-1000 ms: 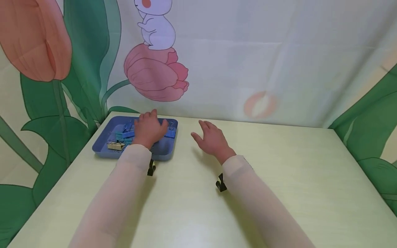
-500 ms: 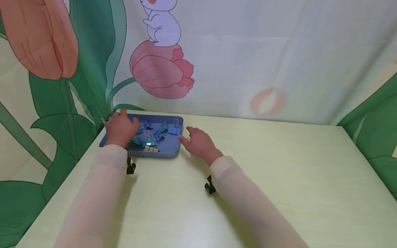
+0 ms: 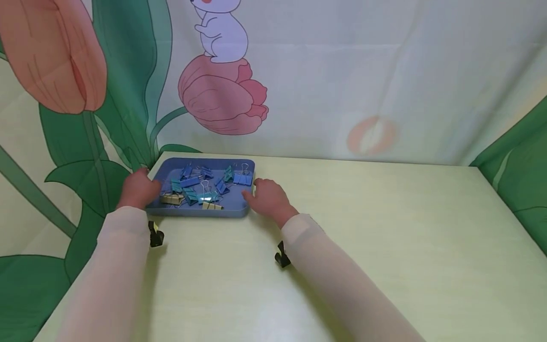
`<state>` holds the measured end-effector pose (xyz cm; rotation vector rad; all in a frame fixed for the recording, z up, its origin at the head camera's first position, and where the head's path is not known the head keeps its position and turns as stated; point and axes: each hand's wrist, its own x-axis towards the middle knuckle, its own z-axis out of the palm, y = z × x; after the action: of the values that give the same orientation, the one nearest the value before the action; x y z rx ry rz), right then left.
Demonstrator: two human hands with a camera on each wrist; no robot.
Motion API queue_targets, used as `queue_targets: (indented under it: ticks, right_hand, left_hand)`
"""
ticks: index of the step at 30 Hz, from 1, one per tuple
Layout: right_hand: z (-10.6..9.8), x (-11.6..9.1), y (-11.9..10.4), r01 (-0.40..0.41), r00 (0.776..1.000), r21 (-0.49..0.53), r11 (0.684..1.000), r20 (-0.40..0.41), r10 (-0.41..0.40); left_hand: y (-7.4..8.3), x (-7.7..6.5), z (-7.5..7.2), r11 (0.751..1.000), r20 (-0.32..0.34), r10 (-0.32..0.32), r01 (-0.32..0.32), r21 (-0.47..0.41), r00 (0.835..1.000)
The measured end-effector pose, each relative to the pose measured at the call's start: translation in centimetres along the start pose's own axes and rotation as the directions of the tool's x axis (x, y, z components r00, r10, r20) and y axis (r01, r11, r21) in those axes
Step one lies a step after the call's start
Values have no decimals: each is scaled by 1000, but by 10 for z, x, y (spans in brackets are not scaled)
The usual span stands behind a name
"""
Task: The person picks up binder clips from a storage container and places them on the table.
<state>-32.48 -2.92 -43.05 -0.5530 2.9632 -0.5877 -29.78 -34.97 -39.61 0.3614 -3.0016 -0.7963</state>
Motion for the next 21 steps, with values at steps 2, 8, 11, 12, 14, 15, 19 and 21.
queue_targets:
  ticks: [2, 8, 11, 12, 14, 15, 19, 21]
  right_hand:
    - [1, 1, -2, -22, 1000, 23, 999, 1, 22]
    - [6, 3, -5, -73, 997, 81, 994, 12, 72]
    - [6, 2, -7, -83, 997, 106, 991, 14, 82]
    - [5, 2, -8, -83, 997, 107, 991, 12, 82]
    - [4, 1, -8, -87, 996, 120, 989, 13, 86]
    - [3, 0, -8, -89, 996, 124, 988, 15, 88]
    - [0, 0, -5, -107, 994, 150, 983, 20, 105]
    - [-1, -1, -2, -110, 994, 164, 980, 18, 108]
  left_hand:
    - [-5, 1, 1, 1000, 49, -18, 18, -1, 999]
    - [-15, 5, 6, 998, 121, -60, 61, -5, 991]
    - [-19, 5, 7, 999, 123, -45, 47, -13, 991]
    - [-20, 5, 7, 999, 120, -36, 38, -14, 992]
    - [-22, 5, 8, 1000, 112, -17, 19, -16, 994]
    - [-23, 5, 9, 1000, 109, -5, 7, -13, 994]
    - [-24, 7, 11, 999, 98, 50, -51, 0, 994]
    - [-23, 7, 12, 997, 102, 78, -79, 6, 992]
